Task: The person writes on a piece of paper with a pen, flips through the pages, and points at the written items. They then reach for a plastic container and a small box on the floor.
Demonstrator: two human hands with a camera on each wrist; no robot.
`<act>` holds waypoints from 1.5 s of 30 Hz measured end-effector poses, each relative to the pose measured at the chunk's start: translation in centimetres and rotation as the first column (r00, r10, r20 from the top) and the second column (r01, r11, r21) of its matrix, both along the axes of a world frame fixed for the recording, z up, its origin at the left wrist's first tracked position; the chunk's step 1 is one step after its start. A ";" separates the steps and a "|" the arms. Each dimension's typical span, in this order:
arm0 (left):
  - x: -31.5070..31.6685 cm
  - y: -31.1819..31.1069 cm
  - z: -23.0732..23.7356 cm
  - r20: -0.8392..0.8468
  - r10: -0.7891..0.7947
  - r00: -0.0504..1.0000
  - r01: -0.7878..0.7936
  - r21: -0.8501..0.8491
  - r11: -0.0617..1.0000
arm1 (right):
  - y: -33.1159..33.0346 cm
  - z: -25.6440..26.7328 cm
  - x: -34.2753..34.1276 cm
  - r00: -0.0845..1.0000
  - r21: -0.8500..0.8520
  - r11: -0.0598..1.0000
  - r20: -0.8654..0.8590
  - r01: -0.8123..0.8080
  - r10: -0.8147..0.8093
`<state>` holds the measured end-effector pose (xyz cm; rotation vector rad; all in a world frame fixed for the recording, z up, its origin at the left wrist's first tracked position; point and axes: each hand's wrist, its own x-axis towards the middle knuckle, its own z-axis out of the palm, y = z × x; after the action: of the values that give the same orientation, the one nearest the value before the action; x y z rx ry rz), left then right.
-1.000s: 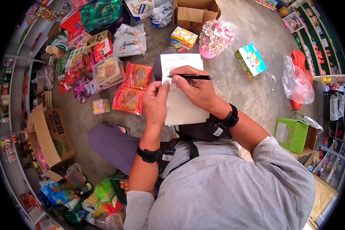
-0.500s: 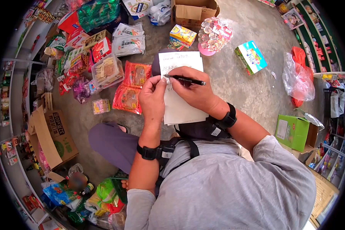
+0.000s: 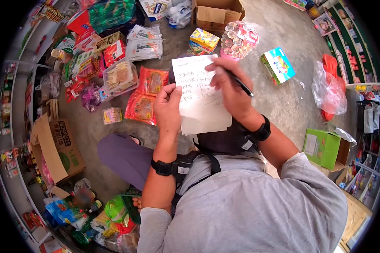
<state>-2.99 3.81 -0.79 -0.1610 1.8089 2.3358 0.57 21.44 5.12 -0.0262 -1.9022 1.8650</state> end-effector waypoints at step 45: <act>1.1 -15.2 -8.0 0.273 0.434 0.858 -0.424 -0.099 0.900 | -6.6 -15.1 -6.7 0.844 -0.445 0.896 0.479 -0.004 0.242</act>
<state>-1.93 -11.35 -8.76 -0.9543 1.8059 2.3848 -6.14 14.88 -10.01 -0.6339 -1.7901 2.5386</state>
